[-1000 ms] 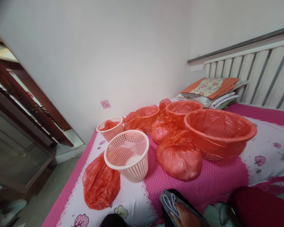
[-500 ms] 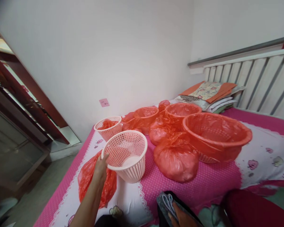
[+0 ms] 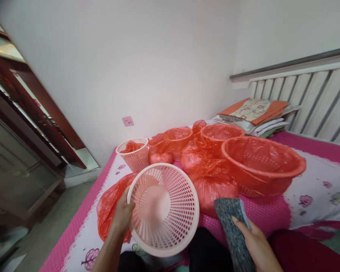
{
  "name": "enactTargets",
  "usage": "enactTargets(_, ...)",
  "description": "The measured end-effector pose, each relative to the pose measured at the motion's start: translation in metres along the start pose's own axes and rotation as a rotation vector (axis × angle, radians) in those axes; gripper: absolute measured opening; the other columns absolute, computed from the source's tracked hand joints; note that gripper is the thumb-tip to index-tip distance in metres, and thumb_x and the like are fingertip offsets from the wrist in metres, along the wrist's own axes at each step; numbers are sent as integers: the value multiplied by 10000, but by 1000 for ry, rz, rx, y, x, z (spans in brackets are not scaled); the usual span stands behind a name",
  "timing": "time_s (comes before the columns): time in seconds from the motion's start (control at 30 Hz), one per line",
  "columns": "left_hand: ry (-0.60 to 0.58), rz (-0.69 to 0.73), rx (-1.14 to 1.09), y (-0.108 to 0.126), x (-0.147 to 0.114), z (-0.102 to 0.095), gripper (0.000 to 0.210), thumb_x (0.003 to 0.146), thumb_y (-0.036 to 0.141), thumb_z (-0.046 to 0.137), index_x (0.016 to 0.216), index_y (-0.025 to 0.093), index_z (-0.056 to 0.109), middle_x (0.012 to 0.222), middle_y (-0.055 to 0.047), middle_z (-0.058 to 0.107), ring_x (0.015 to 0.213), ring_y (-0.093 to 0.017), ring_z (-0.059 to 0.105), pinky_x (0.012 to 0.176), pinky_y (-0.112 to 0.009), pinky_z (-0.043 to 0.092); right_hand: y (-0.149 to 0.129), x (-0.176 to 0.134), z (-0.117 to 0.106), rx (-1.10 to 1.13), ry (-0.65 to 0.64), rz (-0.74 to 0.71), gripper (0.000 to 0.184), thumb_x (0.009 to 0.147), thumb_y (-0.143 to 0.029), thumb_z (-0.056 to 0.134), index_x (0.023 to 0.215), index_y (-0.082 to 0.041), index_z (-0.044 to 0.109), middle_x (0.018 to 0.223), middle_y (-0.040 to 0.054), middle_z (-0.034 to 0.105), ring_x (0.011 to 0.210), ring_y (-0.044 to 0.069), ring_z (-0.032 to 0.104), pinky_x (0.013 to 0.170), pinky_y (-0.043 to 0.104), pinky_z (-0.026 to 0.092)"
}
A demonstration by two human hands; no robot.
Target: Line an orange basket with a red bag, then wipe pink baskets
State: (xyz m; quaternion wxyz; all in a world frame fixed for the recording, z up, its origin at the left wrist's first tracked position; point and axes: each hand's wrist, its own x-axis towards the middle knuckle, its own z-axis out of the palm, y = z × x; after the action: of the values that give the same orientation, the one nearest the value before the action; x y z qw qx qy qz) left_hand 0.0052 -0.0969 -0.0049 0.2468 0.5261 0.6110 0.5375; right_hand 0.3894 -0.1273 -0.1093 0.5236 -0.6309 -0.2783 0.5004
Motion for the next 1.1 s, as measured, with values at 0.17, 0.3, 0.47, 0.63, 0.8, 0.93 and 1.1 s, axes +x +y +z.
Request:
enactTargets(0.17,-97,85,-35,27,-1,2,695,624,134,501,1289,195,691,1360,-69,710,1341,-284,596,1203,-415,397,-70,-13,36,159,-79,-152,570,680,-522,819,1132,-179,760,901,79,824,794,295,781,711,365,634)
enactTargets(0.3,-189,105,-3,31,8,4,687,590,130,505,1237,196,727,1329,-74,732,1339,-292,602,1220,-433,379,-98,-20,70,250,-183,-287,554,702,-521,830,1136,-183,762,928,79,820,873,303,781,808,406,632)
enactTargets(0.47,-248,97,-36,20,8,11,734,594,127,487,1294,183,700,1386,-76,709,1367,-278,585,1226,-435,370,-100,-20,101,313,-217,-360,542,736,-506,823,1150,-170,728,1008,75,812,940,274,757,838,369,601)
enactTargets(0.63,-221,93,-5,19,5,12,703,608,140,490,1281,149,692,1360,-108,719,1330,-293,612,1194,-447,411,-116,-24,126,254,-178,-561,469,803,-483,758,1140,-169,672,1057,81,777,998,270,712,915,390,566)
enactTargets(0.8,-246,128,2,19,3,22,699,609,123,490,1272,195,700,1354,-71,720,1333,-268,605,1213,-429,383,-139,-39,162,-68,-103,-939,332,927,-383,616,1183,-172,623,1138,119,704,1084,280,665,1016,459,525)
enactTargets(0.93,-268,126,-27,21,-1,29,637,618,140,505,1213,201,725,1322,-72,737,1325,-285,610,1193,-434,409,-140,-55,187,-331,-552,-1076,499,894,-277,681,1376,-187,586,1479,141,564,1320,280,575,1118,443,480)
enactTargets(1.1,-283,56,-20,25,-5,29,436,753,295,571,1141,175,726,1216,-119,764,1226,-347,658,1061,-490,511,-127,-62,194,-528,-828,-1115,452,974,-182,551,1423,-143,581,1574,156,507,1443,263,498,1211,445,399)
